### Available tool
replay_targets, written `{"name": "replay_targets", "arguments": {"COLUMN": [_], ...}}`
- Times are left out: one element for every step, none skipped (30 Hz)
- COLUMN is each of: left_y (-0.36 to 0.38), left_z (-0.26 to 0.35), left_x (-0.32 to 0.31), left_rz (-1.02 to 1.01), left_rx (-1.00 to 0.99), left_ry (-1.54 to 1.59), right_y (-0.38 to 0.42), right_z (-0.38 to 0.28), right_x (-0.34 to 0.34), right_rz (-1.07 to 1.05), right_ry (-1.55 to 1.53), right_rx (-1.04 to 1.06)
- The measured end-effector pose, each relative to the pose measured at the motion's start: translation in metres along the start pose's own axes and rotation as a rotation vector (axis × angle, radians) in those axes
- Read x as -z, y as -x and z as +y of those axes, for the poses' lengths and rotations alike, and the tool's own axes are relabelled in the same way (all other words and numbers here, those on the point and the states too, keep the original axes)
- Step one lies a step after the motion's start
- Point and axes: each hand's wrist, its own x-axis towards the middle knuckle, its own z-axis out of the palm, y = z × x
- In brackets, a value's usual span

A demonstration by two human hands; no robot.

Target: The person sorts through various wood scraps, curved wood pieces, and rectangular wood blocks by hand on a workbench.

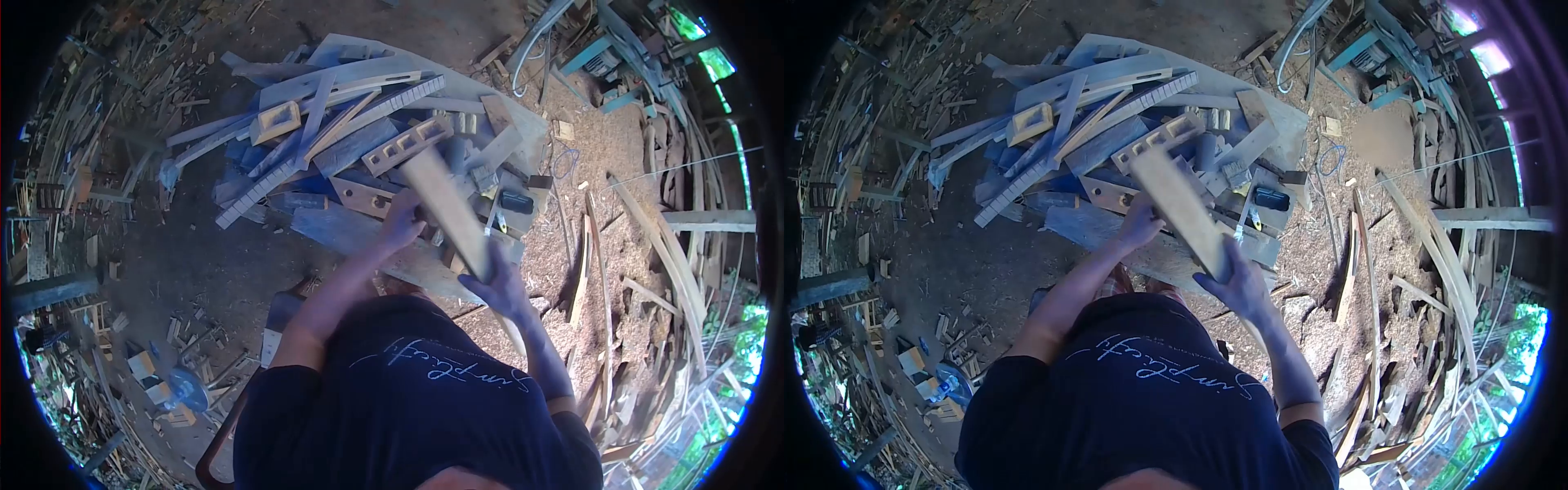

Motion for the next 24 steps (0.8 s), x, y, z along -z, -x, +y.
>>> {"name": "replay_targets", "arguments": {"left_y": [0.0, -0.003, -0.007, -0.01, -0.011, -0.014, -0.017, -0.02, -0.023, -0.023, -0.021, -0.023, -0.028, -0.031, -0.033, -0.032, -0.033, -0.037, -0.037, -0.036, -0.034, -0.035, -0.038, -0.035], "left_z": [0.004, 0.008, 0.005, 0.0, -0.005, -0.008, -0.012, -0.016, -0.018, -0.019, -0.02, -0.012, -0.004, 0.001, -0.003, -0.006, -0.008, -0.002, -0.008, -0.01, -0.011, -0.027, -0.046, 0.0], "left_x": [0.004, 0.007, 0.01, 0.012, 0.015, 0.02, 0.027, 0.034, 0.042, 0.05, 0.058, 0.066, 0.073, 0.077, 0.078, 0.079, 0.081, 0.087, 0.089, 0.086, 0.082, 0.059, 0.052, 0.08], "left_rz": [-0.008, -0.011, 0.01, 0.025, 0.033, 0.041, 0.005, 0.017, 0.019, 0.023, 0.061, 0.075, 0.059, 0.047, 0.018, 0.035, 0.007, -0.015, -0.039, -0.039, -0.016, -0.007, 0.038, -0.068], "left_rx": [0.101, 0.197, 0.194, 0.196, 0.201, 0.202, 0.244, 0.244, 0.315, 0.383, 0.348, 0.342, 0.465, 0.595, 0.484, 0.49, 0.567, 0.642, 0.627, 0.55, 0.474, 0.476, 0.482, 0.687], "left_ry": [0.183, 0.367, 0.366, 0.308, 0.25, 0.189, 0.286, 0.284, 0.404, 0.524, 0.656, 0.652, 0.586, 0.524, 0.456, 0.456, 0.422, 0.386, 0.389, 0.487, 0.562, 0.574, 0.56, 0.502], "right_y": [-0.01, -0.015, -0.02, -0.021, -0.02, -0.021, -0.023, -0.026, -0.032, -0.04, -0.05, -0.058, -0.061, -0.062, -0.061, -0.061, -0.062, -0.065, -0.07, -0.077, -0.087, -0.099, -0.118, -0.127], "right_z": [0.006, 0.007, -0.002, -0.011, -0.024, -0.034, -0.044, -0.05, -0.051, -0.055, -0.049, -0.043, -0.052, -0.064, -0.074, -0.081, -0.089, -0.095, -0.094, -0.086, -0.079, -0.073, -0.045, -0.033], "right_x": [-0.003, -0.001, 0.006, 0.012, 0.02, 0.021, 0.022, 0.021, 0.016, 0.014, 0.009, 0.005, 0.008, 0.013, 0.015, 0.014, 0.014, 0.013, 0.01, 0.007, 0.007, 0.014, 0.013, 0.01], "right_rz": [-0.039, -0.038, 0.028, 0.087, 0.075, 0.067, 0.121, 0.175, 0.161, -0.019, -0.077, -0.134, -0.138, -0.08, -0.026, -0.04, 0.01, 0.058, 0.021, -0.025, -0.081, -0.176, -0.211, -0.243], "right_ry": [-0.013, -0.003, -0.016, -0.035, -0.033, -0.028, -0.076, -0.124, -0.081, -0.022, 0.011, 0.044, 0.059, 0.095, 0.123, 0.129, 0.021, -0.088, -0.139, -0.01, 0.113, 0.309, 0.076, -0.271], "right_rx": [0.006, 0.017, 0.099, 0.172, 0.141, 0.145, 0.243, 0.343, 0.377, 0.157, 0.174, 0.188, 0.208, 0.267, 0.32, 0.329, 0.376, 0.426, 0.358, 0.348, 0.366, 0.221, 0.467, 0.453]}}
